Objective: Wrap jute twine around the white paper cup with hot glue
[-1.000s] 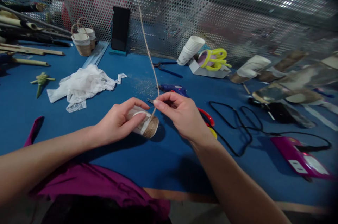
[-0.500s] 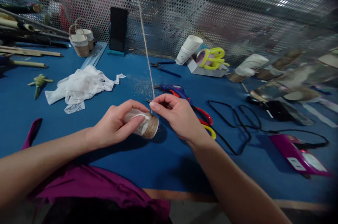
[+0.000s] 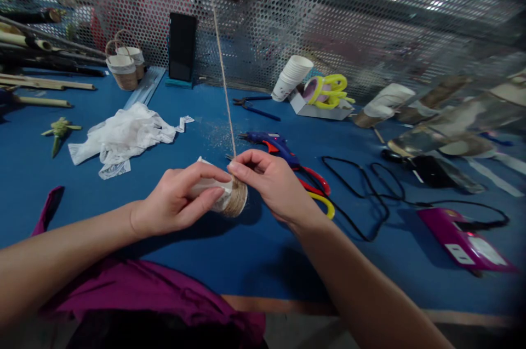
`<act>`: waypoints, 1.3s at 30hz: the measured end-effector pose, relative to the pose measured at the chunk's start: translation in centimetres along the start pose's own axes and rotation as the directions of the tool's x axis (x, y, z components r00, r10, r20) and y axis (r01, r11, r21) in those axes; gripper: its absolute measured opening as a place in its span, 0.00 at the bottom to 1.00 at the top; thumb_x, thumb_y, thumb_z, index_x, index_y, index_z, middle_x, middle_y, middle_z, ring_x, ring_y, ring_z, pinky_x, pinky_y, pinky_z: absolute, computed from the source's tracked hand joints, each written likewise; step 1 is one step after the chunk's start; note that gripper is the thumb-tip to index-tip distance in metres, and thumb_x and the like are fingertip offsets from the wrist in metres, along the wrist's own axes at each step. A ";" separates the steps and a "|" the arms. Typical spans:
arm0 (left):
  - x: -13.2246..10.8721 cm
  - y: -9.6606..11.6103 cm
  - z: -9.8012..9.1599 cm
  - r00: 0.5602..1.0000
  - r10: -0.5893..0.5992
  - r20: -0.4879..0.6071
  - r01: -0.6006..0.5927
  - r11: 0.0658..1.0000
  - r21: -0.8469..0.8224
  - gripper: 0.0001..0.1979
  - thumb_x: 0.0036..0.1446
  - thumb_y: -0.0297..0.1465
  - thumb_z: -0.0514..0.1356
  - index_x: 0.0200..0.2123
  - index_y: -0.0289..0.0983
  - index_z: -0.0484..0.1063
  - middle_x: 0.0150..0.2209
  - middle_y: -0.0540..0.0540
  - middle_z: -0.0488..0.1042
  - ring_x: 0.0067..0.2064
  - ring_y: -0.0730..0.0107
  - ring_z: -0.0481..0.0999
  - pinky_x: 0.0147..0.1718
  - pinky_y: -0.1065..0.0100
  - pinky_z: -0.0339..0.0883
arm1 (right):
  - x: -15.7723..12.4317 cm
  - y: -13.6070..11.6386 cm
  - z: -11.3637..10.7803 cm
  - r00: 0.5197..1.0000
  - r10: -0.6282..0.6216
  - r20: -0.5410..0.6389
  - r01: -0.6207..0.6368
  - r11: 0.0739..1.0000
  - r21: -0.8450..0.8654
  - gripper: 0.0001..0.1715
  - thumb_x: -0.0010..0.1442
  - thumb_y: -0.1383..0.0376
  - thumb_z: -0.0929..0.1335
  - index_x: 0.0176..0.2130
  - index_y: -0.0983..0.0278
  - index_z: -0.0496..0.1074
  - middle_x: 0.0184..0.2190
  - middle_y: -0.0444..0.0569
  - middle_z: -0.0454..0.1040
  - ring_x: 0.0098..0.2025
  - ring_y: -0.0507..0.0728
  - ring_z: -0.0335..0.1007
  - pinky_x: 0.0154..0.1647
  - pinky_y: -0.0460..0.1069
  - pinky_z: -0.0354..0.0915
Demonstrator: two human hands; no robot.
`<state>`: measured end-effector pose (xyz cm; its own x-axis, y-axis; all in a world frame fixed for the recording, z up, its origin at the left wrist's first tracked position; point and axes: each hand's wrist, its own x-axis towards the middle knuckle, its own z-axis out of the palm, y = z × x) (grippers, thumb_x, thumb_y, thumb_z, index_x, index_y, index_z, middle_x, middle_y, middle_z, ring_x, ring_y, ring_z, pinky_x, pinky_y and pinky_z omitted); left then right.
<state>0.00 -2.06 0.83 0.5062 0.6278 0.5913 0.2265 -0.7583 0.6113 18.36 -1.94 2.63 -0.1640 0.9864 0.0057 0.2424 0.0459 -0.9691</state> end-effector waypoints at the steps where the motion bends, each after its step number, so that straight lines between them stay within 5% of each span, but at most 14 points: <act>1: 0.0 0.1 0.0 1.000 0.006 0.001 -0.006 1.000 0.006 0.08 0.56 0.25 0.54 0.40 0.36 0.67 0.33 0.47 0.76 0.25 0.78 0.72 0.24 0.77 0.64 | 0.0 0.0 0.1 1.000 0.005 0.001 -0.005 1.000 0.011 0.11 0.51 0.59 0.69 0.28 0.65 0.68 0.25 0.42 0.67 0.27 0.49 0.61 0.30 0.46 0.59; 12: 0.1 0.2 -0.2 0.976 0.218 0.025 -0.219 0.969 0.118 0.09 0.55 0.23 0.53 0.40 0.37 0.68 0.29 0.47 0.77 0.27 0.75 0.75 0.27 0.75 0.68 | -0.1 0.0 0.3 1.000 0.019 0.013 -0.019 0.999 0.044 0.10 0.54 0.59 0.67 0.29 0.64 0.66 0.27 0.42 0.66 0.30 0.49 0.60 0.33 0.46 0.58; 25: -0.1 -0.3 0.0 0.969 0.243 0.048 -0.248 0.955 0.166 0.11 0.56 0.24 0.53 0.43 0.38 0.66 0.30 0.48 0.77 0.30 0.73 0.76 0.31 0.73 0.69 | -0.3 -0.1 0.3 0.998 -0.050 0.026 0.053 0.987 -0.149 0.12 0.59 0.57 0.62 0.30 0.62 0.62 0.27 0.41 0.63 0.29 0.50 0.57 0.30 0.46 0.57; 28: -0.1 -0.4 0.2 0.988 0.150 0.036 -0.152 0.985 0.077 0.14 0.55 0.25 0.55 0.47 0.37 0.63 0.39 0.43 0.75 0.37 0.70 0.75 0.36 0.71 0.69 | -0.2 0.0 0.1 0.995 -0.090 -0.035 0.082 0.978 -0.192 0.10 0.59 0.58 0.62 0.30 0.62 0.62 0.26 0.41 0.62 0.28 0.49 0.57 0.29 0.46 0.56; 31: 0.2 -0.5 0.5 0.993 -0.110 0.041 0.114 0.986 -0.122 0.21 0.54 0.29 0.58 0.51 0.36 0.59 0.42 0.42 0.72 0.38 0.70 0.73 0.35 0.72 0.68 | -0.2 0.1 0.0 0.991 -0.116 -0.065 0.097 0.966 -0.238 0.09 0.59 0.59 0.62 0.30 0.62 0.61 0.25 0.41 0.60 0.26 0.49 0.56 0.27 0.46 0.56; 34: 0.6 -0.5 0.7 0.915 -0.389 0.104 0.399 0.844 -0.358 0.23 0.52 0.32 0.59 0.51 0.34 0.59 0.35 0.46 0.71 0.32 0.74 0.71 0.29 0.75 0.67 | -0.3 0.1 0.3 0.983 -0.169 -0.077 0.135 0.934 -0.331 0.09 0.60 0.60 0.61 0.31 0.62 0.60 0.26 0.42 0.61 0.28 0.51 0.57 0.28 0.47 0.57; 39: 1.1 -0.5 0.8 0.833 -0.527 0.169 0.537 0.698 -0.474 0.17 0.49 0.31 0.61 0.44 0.34 0.65 0.31 0.50 0.69 0.28 0.78 0.67 0.26 0.77 0.63 | -0.5 0.6 1.0 0.958 -0.285 -0.044 0.236 0.862 -0.448 0.07 0.60 0.62 0.60 0.30 0.62 0.60 0.31 0.46 0.63 0.33 0.53 0.60 0.33 0.49 0.59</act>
<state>1.11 -1.11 0.80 0.4430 0.8928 0.0818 0.0353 -0.1086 0.9935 17.61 -2.60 1.78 -0.1836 0.9386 0.2922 0.5988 0.3426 -0.7239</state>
